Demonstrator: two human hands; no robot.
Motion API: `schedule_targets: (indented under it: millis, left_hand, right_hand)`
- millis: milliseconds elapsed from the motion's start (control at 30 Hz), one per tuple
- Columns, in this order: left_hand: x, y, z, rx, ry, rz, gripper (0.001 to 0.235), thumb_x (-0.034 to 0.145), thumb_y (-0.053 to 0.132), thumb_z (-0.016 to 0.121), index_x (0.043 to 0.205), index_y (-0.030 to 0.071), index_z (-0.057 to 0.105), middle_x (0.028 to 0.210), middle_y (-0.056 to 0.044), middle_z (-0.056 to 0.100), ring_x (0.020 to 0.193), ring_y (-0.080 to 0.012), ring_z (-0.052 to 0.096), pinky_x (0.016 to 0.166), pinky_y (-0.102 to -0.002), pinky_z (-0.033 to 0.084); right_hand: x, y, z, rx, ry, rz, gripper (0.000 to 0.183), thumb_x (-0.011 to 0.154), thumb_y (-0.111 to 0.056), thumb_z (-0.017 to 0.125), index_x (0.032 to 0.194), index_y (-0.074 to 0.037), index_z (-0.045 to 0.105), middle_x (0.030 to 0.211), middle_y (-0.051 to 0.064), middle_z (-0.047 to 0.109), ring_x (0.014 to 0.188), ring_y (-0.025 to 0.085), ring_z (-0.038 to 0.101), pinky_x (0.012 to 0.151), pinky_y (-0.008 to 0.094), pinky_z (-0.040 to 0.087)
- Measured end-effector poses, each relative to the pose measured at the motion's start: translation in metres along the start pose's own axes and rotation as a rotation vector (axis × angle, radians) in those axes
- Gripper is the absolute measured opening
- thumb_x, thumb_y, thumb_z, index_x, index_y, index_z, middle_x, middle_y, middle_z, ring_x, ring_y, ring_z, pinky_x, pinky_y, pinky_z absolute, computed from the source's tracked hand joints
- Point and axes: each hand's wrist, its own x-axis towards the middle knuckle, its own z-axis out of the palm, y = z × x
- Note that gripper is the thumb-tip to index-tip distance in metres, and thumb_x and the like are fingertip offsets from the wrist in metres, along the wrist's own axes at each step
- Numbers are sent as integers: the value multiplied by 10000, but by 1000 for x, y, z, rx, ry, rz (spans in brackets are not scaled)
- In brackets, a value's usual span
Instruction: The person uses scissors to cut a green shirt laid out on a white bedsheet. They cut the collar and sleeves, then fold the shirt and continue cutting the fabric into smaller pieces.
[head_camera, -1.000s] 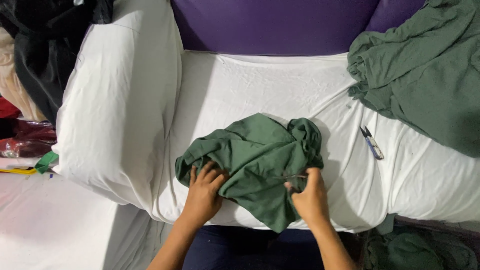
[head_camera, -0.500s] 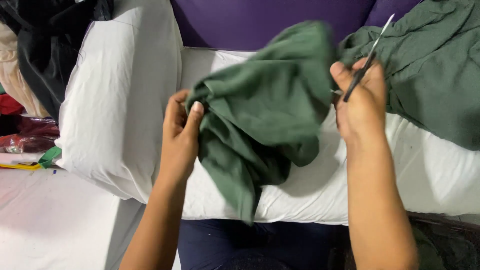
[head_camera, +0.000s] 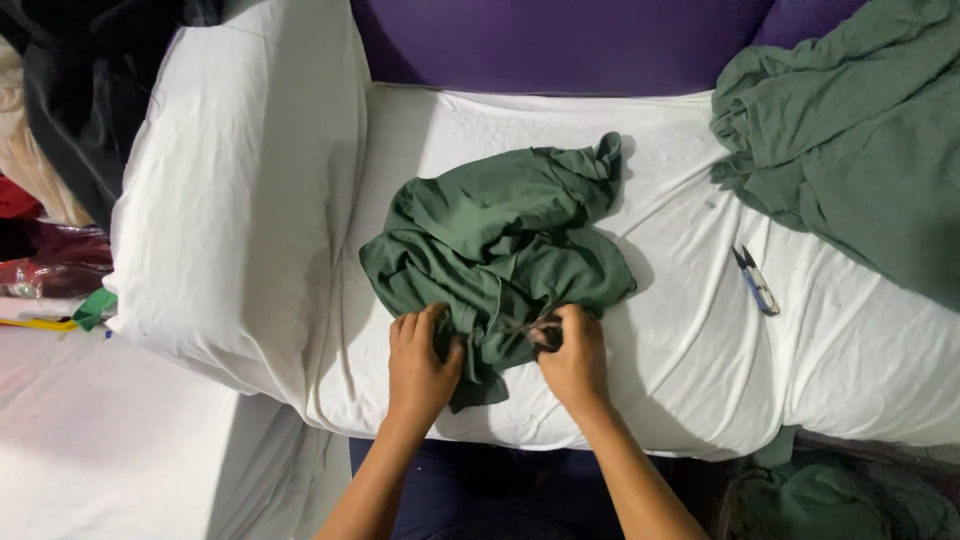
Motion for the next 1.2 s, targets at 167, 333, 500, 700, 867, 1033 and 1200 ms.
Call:
schedule_targets:
  millis: [167, 333, 500, 700, 867, 1033, 1200]
  left_hand:
    - [1, -33, -18, -432, 364, -98, 225, 713, -145, 699, 835, 43, 723, 826, -153, 676, 753, -338, 700, 662, -429, 641]
    - [-23, -52, -41, -485, 386, -180, 179, 824, -129, 643, 859, 42, 680, 808, -127, 599, 783, -246, 622, 699, -381, 578]
    - [-32, -32, -38, -370, 327, -11, 370, 753, -112, 593, 1043, 80, 718, 1077, -140, 559, 1071, -321, 577, 912, -420, 520]
    - [-34, -24, -33, -14, -20, 297, 609, 722, 153, 597, 1331, 135, 597, 1419, -151, 504, 1371, -374, 468, 1091, -574, 385]
    - [-21, -38, -31, -127, 110, 303, 175, 923, 6, 643, 1074, 62, 711, 900, -74, 704, 856, -272, 659, 829, -385, 505]
    - [-12, -54, -41, -15, 257, 189, 132, 884, 97, 791, 1009, 126, 757, 801, -70, 720, 785, -318, 701, 746, -422, 545]
    - [-17, -46, -53, 174, 282, 238, 161, 866, 124, 835, 1013, 127, 770, 833, -28, 671, 806, -266, 665, 765, -383, 516]
  right_hand:
    - [37, 29, -59, 776, 217, 553, 345, 860, 58, 707, 1085, -76, 482, 912, 28, 611, 820, 115, 647, 788, 233, 540]
    - [43, 36, -108, 771, 393, 706, 350, 876, 1, 751, 1062, -118, 480, 909, -4, 574, 734, 82, 557, 693, 209, 474]
    - [29, 16, -107, 538, 405, 603, 461, 965, -65, 820, 1206, -32, 429, 1089, 82, 520, 915, 153, 611, 776, 297, 505]
    - [-19, -23, -82, 627, 119, 236, 416, 747, 168, 543, 1062, -93, 471, 935, 71, 628, 840, 187, 637, 893, 345, 527]
    - [-52, -20, -45, 29, -36, -174, 663, 590, -203, 994, 998, -63, 490, 1193, 79, 666, 1156, 303, 619, 1062, 495, 430]
    - [-54, 5, -48, 449, -17, 364, 385, 706, -18, 833, 982, -117, 584, 914, 74, 736, 848, 238, 708, 832, 366, 548]
    - [-41, -8, -82, 900, -104, 550, 423, 809, 91, 764, 1030, -61, 438, 869, 168, 740, 780, 221, 731, 769, 330, 571]
